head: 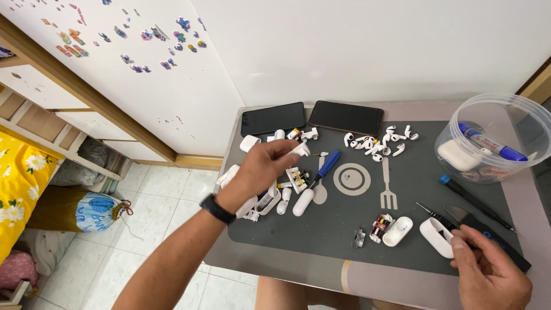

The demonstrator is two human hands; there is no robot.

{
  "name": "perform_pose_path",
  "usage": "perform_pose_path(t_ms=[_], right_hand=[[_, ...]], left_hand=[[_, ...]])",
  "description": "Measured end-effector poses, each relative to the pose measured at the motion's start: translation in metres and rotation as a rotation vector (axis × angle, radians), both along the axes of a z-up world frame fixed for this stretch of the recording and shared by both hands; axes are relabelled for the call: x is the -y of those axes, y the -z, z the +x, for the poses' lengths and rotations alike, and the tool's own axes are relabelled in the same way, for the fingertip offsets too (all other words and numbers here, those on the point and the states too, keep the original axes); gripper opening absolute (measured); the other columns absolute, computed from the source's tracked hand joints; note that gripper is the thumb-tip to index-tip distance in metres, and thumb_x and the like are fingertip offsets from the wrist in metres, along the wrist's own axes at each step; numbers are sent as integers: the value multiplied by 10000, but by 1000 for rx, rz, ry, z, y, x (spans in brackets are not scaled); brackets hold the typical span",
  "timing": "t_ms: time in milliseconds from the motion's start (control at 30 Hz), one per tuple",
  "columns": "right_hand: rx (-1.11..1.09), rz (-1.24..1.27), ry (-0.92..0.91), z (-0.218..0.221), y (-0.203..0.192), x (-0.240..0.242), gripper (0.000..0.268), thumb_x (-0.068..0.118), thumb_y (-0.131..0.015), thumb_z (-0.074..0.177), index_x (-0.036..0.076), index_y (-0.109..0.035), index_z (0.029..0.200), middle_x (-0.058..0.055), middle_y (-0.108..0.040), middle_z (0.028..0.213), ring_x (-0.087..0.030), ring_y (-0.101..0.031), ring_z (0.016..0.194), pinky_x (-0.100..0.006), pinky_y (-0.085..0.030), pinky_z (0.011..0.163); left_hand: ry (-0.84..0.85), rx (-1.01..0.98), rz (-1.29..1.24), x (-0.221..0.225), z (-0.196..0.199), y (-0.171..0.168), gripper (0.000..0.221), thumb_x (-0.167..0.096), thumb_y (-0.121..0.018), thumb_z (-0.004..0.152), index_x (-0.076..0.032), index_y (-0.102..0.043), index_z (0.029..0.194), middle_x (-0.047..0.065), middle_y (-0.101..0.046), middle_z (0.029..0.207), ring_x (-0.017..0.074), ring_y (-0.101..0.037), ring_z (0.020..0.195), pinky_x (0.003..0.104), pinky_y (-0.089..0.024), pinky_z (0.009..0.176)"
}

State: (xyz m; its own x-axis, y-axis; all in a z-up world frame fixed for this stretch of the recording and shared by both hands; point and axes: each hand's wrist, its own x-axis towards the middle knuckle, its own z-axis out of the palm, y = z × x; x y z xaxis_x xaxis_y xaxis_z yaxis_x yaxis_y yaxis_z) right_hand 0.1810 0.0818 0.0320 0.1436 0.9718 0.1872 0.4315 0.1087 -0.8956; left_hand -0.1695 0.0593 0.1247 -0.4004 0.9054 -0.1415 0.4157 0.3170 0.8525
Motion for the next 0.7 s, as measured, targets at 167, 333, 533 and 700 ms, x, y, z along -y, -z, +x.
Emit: perform_pose_path(t_ms=[167,333,533,700], right_hand=[[-9,19,-17,3,5,-3,238,-59,-724,1092,-120,-729,1323,-184,-730,1118,-217,-601,754,-326,-521,717],[-37,45,-27,5,11,-3,226,-63,-715,1121,-130,-723,1338,-184,-721,1114,-209,-589,761,-317,-526,727],[-37,42,-43,5,10,-4,249,-71,-708,1111,-134,-710,1352,-205,-723,1149,-222,-614,764,-313,-529,694],[41,33,-34,3,4,-1,223,-48,-719,1123,-132,-731,1329,-210,-730,1123,-263,-642,780,-364,-544,708]], left_hand=[[39,369,2,-2,-9,4,287,-216,-615,1006,-19,-783,1129,98,-775,941,121,-405,575,230,-370,532],[21,491,-29,-1,-11,4,357,-219,-574,1020,20,-722,1239,137,-772,923,137,-406,527,231,-319,494],[37,627,32,-3,-13,9,261,-196,-566,1043,13,-703,1117,205,-758,891,163,-356,529,257,-333,497],[6,792,15,-1,-14,8,213,-114,-473,1075,-39,-664,1130,180,-670,723,141,-402,414,247,-297,396]])
